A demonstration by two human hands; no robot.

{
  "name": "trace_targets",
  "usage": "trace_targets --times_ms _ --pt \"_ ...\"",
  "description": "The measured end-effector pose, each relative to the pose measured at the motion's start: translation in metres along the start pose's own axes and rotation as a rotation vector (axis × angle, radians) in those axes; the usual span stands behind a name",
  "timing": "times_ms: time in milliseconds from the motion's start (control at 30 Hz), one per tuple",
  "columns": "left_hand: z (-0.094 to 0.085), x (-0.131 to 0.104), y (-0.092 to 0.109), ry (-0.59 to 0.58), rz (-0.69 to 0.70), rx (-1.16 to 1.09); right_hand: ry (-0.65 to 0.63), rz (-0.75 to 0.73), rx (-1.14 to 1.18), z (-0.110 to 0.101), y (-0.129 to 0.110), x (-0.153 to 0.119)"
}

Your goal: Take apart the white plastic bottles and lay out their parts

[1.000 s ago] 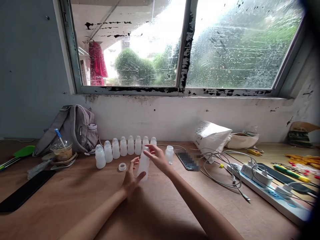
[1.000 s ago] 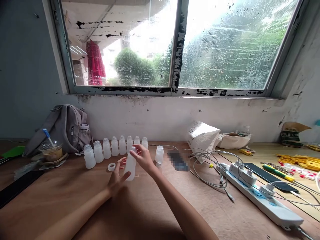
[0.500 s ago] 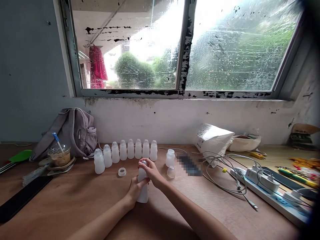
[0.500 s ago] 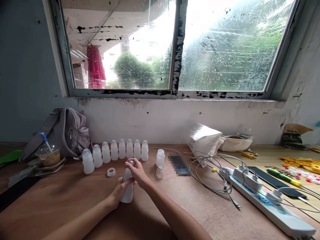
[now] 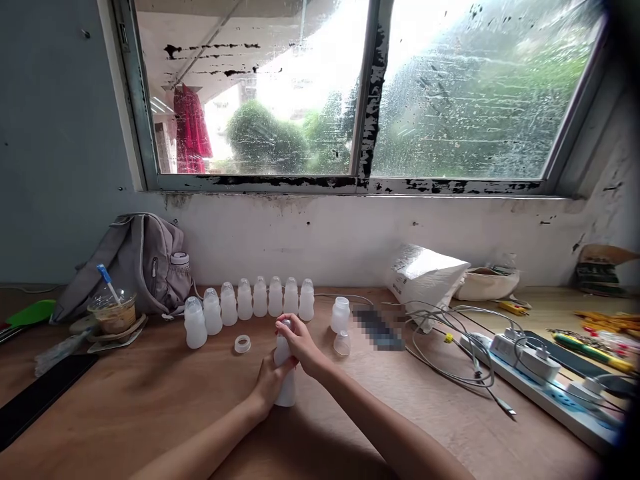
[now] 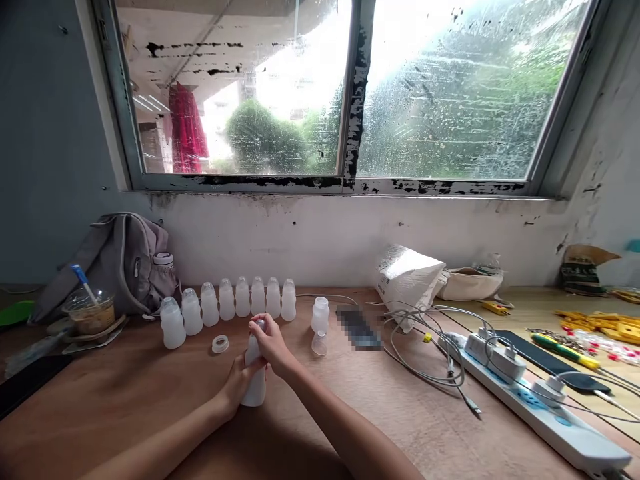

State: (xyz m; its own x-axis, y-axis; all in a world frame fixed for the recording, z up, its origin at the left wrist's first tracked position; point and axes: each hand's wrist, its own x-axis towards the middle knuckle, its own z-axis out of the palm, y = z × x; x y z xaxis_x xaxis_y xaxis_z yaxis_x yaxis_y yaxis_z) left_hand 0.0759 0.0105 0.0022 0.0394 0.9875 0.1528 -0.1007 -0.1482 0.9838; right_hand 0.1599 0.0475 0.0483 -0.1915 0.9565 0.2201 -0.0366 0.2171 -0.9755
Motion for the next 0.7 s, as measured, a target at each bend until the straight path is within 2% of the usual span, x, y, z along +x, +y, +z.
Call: trace_targets --times_ms 500,700 --pt "-0.0033 0.0031 0.0020 0.007 0.008 0.066 0.037 -0.074 -0.052 0.0040 0.0004 0.0012" --pt "-0.0052 -0.0010 0.0045 0.013 0.043 0.109 0.097 -0.233 -0.237 0.0084 0.0035 0.0027"
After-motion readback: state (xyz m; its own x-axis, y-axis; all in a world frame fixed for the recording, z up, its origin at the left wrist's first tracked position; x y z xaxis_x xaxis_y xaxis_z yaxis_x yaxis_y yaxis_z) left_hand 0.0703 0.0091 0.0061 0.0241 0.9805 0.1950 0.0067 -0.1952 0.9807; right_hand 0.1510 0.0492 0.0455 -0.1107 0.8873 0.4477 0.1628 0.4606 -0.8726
